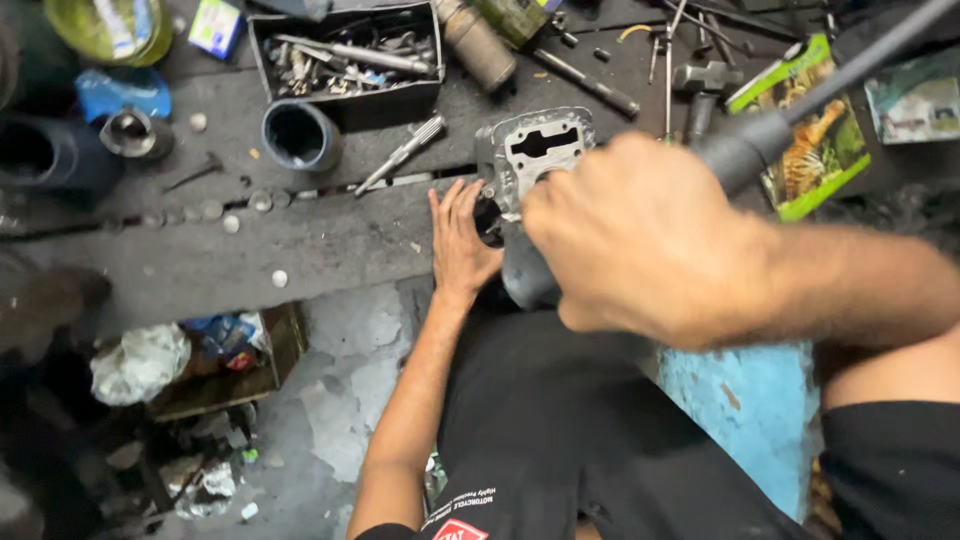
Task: The person works on a metal engine cylinder block on a cluttered workbench. They use a hammer and punch to tap a component, then scrape the inner bore with a screwdriver. Finally, they use a power drill with a wire brush attachment to clean the cylinder bore.
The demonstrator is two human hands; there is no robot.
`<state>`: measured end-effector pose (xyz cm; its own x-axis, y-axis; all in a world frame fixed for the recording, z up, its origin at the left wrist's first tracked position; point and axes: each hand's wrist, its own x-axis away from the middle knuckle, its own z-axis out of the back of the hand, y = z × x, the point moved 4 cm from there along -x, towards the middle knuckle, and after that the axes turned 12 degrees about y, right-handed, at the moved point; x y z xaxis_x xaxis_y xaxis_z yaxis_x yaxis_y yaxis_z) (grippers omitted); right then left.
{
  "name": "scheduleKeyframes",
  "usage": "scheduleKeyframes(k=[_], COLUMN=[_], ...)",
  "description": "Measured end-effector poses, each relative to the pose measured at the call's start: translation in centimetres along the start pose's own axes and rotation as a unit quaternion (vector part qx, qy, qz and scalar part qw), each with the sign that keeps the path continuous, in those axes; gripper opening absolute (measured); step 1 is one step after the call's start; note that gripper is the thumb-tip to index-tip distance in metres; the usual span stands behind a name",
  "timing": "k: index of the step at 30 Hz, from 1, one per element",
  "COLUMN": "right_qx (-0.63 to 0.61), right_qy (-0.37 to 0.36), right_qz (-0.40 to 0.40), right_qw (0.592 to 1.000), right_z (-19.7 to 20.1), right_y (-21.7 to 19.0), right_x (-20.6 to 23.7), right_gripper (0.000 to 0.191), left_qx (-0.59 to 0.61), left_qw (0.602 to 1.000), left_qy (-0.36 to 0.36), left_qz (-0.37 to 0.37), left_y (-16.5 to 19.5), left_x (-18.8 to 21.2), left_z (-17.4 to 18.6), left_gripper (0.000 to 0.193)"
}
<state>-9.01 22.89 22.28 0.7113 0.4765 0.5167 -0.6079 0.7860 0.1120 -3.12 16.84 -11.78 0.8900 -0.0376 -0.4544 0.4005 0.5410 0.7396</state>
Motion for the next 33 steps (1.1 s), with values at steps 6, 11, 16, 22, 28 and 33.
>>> scheduleKeyframes(k=[6,11,16,22,28,33], right_qx=[-0.037,-0.167,-0.284,-0.351,-0.405,-0.337], right_qy=[-0.038,0.171,0.242,0.272,0.269,0.242], right_qz=[-0.126,-0.258,-0.306,-0.308,-0.26,-0.32], right_qw=[0.991,0.936,0.876,0.841,0.834,0.852], right_z=[-7.8,-15.5,-22.8,-25.4,-23.7,-25.5], right_y=[0.9,2.7,3.7,4.7,9.9,6.0], right_x=[10.1,18.3,22.9,23.6,20.4,19.7], right_gripper=[0.055,0.086,0.091,0.088,0.081,0.094], left_qx=[0.035,0.021,0.024,0.009,-0.018,0.002], left_qw=[0.999,0.999,0.999,0.999,0.998,0.997], left_qy=[0.018,0.016,0.03,0.023,0.054,0.078], left_qz=[-0.006,-0.021,-0.018,0.037,0.017,-0.001], left_y=[3.2,7.0,10.0,11.1,10.0,8.0], left_x=[0.7,1.6,2.0,2.6,1.6,0.5], left_z=[0.8,0.9,0.4,-0.7,-0.8,-0.6], left_gripper=[0.115,0.121,0.121,0.123,0.124,0.122])
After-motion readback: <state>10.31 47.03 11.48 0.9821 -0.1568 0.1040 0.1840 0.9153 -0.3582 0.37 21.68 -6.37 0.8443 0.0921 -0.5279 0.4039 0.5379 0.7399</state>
